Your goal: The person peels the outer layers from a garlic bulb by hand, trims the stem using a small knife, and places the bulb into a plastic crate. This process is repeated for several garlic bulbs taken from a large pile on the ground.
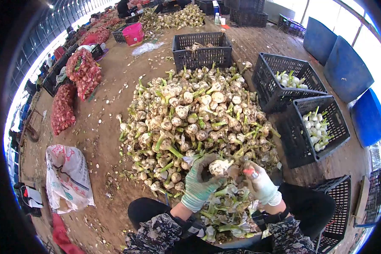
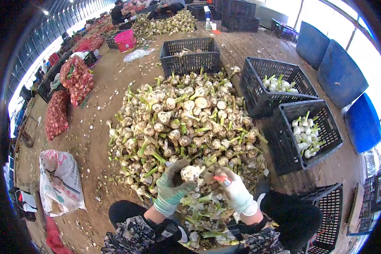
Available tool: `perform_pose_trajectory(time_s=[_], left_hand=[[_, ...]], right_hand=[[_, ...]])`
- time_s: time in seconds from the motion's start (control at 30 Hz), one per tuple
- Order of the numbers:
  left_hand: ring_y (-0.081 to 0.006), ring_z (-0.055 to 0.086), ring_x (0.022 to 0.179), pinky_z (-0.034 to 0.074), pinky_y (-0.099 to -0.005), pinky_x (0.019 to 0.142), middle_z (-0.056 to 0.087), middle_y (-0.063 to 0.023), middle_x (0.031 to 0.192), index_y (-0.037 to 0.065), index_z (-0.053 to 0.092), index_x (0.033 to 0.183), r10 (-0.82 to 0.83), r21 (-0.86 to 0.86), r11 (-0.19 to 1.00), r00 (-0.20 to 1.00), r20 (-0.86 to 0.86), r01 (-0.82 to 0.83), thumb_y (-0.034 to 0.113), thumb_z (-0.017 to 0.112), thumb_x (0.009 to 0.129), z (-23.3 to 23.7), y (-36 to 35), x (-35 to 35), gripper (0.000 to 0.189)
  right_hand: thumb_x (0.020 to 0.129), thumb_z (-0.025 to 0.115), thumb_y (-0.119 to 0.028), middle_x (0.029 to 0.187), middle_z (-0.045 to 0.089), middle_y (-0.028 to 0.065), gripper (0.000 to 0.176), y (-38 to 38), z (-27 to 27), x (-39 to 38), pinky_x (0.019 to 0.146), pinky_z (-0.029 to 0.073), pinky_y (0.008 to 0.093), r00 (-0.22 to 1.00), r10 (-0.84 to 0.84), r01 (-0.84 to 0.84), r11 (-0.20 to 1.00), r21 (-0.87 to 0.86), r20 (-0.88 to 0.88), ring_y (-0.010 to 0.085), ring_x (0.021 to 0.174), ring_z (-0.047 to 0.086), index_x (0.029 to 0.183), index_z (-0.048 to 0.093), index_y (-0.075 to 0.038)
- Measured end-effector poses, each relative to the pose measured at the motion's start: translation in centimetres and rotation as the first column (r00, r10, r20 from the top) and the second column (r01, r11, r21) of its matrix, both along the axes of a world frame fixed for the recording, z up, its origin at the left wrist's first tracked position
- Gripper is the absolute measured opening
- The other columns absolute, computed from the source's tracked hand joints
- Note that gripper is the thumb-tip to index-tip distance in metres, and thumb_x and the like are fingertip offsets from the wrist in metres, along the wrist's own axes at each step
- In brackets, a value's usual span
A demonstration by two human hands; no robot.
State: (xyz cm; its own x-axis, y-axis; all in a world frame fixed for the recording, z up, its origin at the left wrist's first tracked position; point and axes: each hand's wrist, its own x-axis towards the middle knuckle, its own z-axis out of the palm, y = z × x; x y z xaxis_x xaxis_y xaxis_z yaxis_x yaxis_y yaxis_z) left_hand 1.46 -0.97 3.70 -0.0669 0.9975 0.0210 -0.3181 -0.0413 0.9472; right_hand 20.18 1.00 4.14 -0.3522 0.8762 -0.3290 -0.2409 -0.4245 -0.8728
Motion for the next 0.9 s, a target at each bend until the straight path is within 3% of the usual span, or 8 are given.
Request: perform_pose_trajectory(time_s=[0.07, 0.1, 0.2, 0.23, 0.33, 0.47, 0.57, 0.9], left_hand=[[-0.0176, 0.051, 0.100, 0.042, -0.0295, 0.087, 0.051, -0.0094, 0.111, 0.001, 0.046, 0.113, 0.038, 0.202, 0.979, 0.977, -0.210, 0.005, 0.002, 0.072, 0.066, -0.5, -0.1, 0.5, 0.054], [-0.0202, 0.051, 0.100, 0.042, -0.0302, 0.087, 0.051, -0.0106, 0.109, 0.000, 0.046, 0.111, 0.104, 0.250, 0.968, 0.915, -0.390, -0.004, 0.006, 0.076, 0.061, -0.9, -0.2, 0.3, 0.059], [-0.0217, 0.052, 0.099, 0.042, -0.0309, 0.087, 0.051, -0.0110, 0.108, 0.001, 0.047, 0.111, 0.154, 0.302, 0.953, 0.864, -0.479, -0.003, 0.008, 0.077, 0.059, -0.1, 0.0, 0.0, 0.060], [-0.0214, 0.052, 0.098, 0.041, -0.0313, 0.087, 0.051, -0.0108, 0.107, 0.001, 0.046, 0.111, 0.137, 0.266, 0.964, 0.873, -0.467, -0.009, 0.010, 0.077, 0.061, -0.6, -0.1, -0.3, 0.059], [-0.0208, 0.052, 0.099, 0.041, -0.0306, 0.087, 0.051, -0.0111, 0.108, 0.001, 0.045, 0.112, 0.093, 0.216, 0.976, 0.944, -0.316, -0.024, 0.012, 0.077, 0.063, -0.9, -0.2, -0.1, 0.060], [-0.0200, 0.052, 0.099, 0.041, -0.0308, 0.087, 0.051, -0.0113, 0.109, 0.001, 0.045, 0.113, 0.071, 0.204, 0.979, 0.941, -0.330, -0.002, 0.013, 0.077, 0.064, -1.3, -0.2, -0.3, 0.060], [-0.0176, 0.052, 0.099, 0.042, -0.0296, 0.085, 0.052, -0.0105, 0.108, 0.001, 0.044, 0.113, 0.103, 0.233, 0.972, 0.932, -0.349, -0.020, 0.011, 0.076, 0.065, -0.5, -0.2, -0.3, 0.058], [-0.0126, 0.057, 0.087, 0.050, -0.0248, 0.069, 0.058, -0.0058, 0.098, 0.003, 0.045, 0.119, 0.017, -0.465, 0.877, 0.960, 0.280, 0.120, 0.027, 0.057, 0.084, -0.9, 0.2, 0.3, 0.044]], right_hand=[[0.081, 0.058, -0.037, 0.092, 0.056, 0.0080, 0.051, 1.4, -1.7, -0.5, 0.071, 0.045, 0.0219, 0.820, -0.201, -0.413, 0.441, 0.797, 0.537, 0.0109, 0.079, 0.054, 0.113, 0.045, 0.002], [0.081, 0.061, -0.024, 0.096, 0.054, 0.0092, 0.047, 0.3, 1.3, -1.8, 0.072, 0.045, 0.0225, 0.912, 0.054, -0.212, 0.912, 0.352, 0.407, 0.0118, 0.083, 0.054, 0.112, 0.042, 0.006], [0.079, 0.063, -0.022, 0.097, 0.053, 0.0106, 0.053, 0.5, 0.0, -4.0, 0.074, 0.046, 0.0241, 0.974, -0.131, 0.012, 0.842, 0.539, 0.184, 0.0126, 0.087, 0.054, 0.112, 0.037, 0.010], [0.077, 0.065, -0.030, 0.097, 0.053, 0.0109, 0.062, 0.8, 0.5, -3.9, 0.077, 0.045, 0.0250, 0.985, -0.107, 0.091, 0.988, 0.124, 0.135, 0.0139, 0.089, 0.055, 0.111, 0.034, 0.012], [0.074, 0.068, -0.034, 0.095, 0.055, 0.0100, 0.064, 0.3, -0.9, -3.7, 0.077, 0.045, 0.0243, 0.994, -0.107, 0.108, 0.907, 0.407, -0.026, 0.0143, 0.088, 0.055, 0.110, 0.038, 0.010], [0.073, 0.068, -0.021, 0.092, 0.056, 0.0076, 0.047, 0.2, 1.0, -3.6, 0.077, 0.045, 0.0244, 0.983, -0.111, 0.127, 0.986, 0.107, -0.145, 0.0124, 0.088, 0.055, 0.105, 0.046, 0.006], [0.074, 0.063, -0.007, 0.094, 0.057, 0.0073, 0.034, 0.6, 2.0, -3.1, 0.078, 0.044, 0.0253, 0.985, 0.003, -0.043, 0.973, 0.227, 0.175, 0.0126, 0.088, 0.055, 0.103, 0.049, 0.005], [0.074, 0.062, -0.002, 0.104, 0.056, 0.0102, 0.040, -0.1, -0.7, -1.8, 0.083, 0.043, 0.0287, 0.997, -0.068, 0.063, 0.989, 0.135, 0.029, 0.0163, 0.092, 0.054, 0.111, 0.048, 0.002]])
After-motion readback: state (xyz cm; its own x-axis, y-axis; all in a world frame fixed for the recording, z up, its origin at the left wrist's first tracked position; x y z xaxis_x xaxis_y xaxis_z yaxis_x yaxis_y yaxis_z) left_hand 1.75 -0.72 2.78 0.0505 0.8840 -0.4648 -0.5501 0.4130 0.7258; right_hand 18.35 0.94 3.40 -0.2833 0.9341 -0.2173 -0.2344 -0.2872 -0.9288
